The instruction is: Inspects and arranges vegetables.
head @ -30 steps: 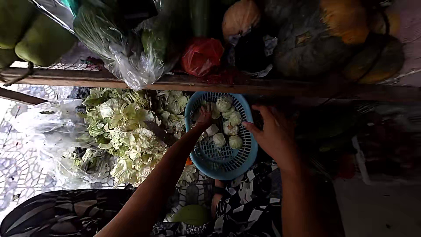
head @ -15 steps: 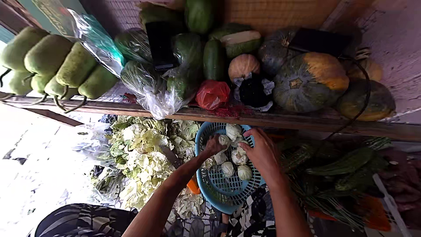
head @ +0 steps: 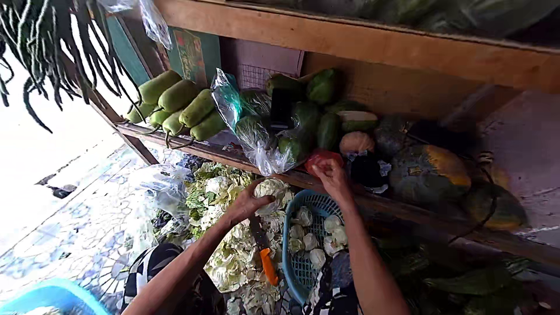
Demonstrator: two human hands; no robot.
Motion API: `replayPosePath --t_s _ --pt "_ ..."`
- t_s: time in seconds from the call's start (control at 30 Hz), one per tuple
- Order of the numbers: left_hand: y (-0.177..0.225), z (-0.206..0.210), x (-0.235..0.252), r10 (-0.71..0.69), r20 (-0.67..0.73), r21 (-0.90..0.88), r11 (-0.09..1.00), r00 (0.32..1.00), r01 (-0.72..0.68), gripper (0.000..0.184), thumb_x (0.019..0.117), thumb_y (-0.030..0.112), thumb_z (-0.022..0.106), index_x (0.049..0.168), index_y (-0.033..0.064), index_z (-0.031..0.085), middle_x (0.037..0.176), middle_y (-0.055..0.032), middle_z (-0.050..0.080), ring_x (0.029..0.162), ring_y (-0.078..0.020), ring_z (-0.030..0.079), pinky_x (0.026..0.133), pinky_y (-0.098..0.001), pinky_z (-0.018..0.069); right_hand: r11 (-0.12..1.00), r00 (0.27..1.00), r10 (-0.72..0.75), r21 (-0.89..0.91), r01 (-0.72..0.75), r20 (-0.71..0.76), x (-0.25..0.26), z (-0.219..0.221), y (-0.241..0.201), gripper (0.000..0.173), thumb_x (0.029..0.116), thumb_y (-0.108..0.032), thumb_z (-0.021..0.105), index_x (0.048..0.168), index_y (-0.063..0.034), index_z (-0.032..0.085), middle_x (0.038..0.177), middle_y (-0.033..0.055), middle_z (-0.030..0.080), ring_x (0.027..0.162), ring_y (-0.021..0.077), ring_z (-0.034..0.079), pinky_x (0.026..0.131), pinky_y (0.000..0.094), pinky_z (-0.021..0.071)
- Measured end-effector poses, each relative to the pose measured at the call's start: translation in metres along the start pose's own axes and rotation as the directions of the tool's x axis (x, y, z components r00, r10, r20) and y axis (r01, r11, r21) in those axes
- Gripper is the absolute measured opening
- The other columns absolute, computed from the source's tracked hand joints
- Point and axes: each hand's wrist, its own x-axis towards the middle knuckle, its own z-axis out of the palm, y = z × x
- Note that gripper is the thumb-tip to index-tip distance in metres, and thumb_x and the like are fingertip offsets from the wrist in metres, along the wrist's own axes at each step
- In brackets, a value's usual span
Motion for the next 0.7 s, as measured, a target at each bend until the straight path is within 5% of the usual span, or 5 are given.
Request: replayPosePath --t_s 0.17,0.27,0.33,0.47,0.7 --pt "0.019 -0.032 -0.011 -0.045 -0.123 -0.334 0.943 0.991 0.001 0.068 0.0910 0.032 0.069 0.149 0.0063 0.043 0.126 -0.0169 0.063 0.103 -0.0223 0.068 0.085 -0.0398 0.0590 0.973 0.998 -0.025 0.232 0.013 0.049 0.076 0.015 -0.017 0.031 0.1037 -0.001 0.047 0.135 -0.0007 0.051 0.130 0.0176 0.059 0.102 0.0268 0.063 0.082 0.0449 0.0537" --pt "0.033 -0.047 -0.021 -0.067 -0.196 -0.438 0.899 0.978 -0.026 0.063 0.0936 0.030 0.067 0.147 0.0061 0.044 0.121 -0.0155 0.065 0.101 -0.0216 0.069 0.081 -0.0380 0.0599 0.825 0.976 0.172 0.522 -0.217 0.134 0.124 0.032 -0.027 0.025 0.1042 -0.016 0.030 0.114 -0.0108 0.052 0.081 -0.0006 0.062 0.061 0.0104 0.059 0.052 0.0265 0.0481" --pt "0.038 -0.057 -0.026 -0.059 -0.231 -0.466 0.883 0.971 -0.057 0.062 0.0934 0.031 0.066 0.146 0.0067 0.044 0.120 -0.0141 0.066 0.101 -0.0207 0.069 0.081 -0.0370 0.0602 0.707 0.935 0.227 0.614 -0.350 0.271 0.150 0.041 -0.027 0.038 0.1086 -0.038 0.022 0.093 -0.0174 0.049 0.057 -0.0070 0.046 0.043 0.0047 0.042 0.041 0.0199 0.0342" --pt "0.046 -0.073 -0.033 -0.045 -0.293 -0.555 0.822 0.955 -0.132 0.057 0.0951 0.029 0.062 0.145 0.0069 0.045 0.118 -0.0134 0.066 0.099 -0.0211 0.070 0.080 -0.0365 0.0612 0.659 0.859 0.182 0.589 -0.467 0.479 0.187 0.048 -0.030 0.060 0.1069 -0.058 0.008 0.079 -0.0213 0.045 0.048 -0.0114 0.033 0.036 -0.0004 0.030 0.037 0.0155 0.0252" --pt "0.047 -0.085 -0.038 -0.081 -0.338 -0.621 0.768 0.938 -0.157 0.058 0.0962 0.030 0.061 0.146 0.0081 0.042 0.118 -0.0138 0.066 0.099 -0.0212 0.071 0.081 -0.0364 0.0618 0.718 0.768 0.310 0.391 -0.576 0.561 0.227 0.080 -0.052 0.061 0.1064 -0.062 0.013 0.076 -0.0189 0.042 0.047 -0.0103 0.030 0.034 -0.0011 0.027 0.034 0.0144 0.0237"
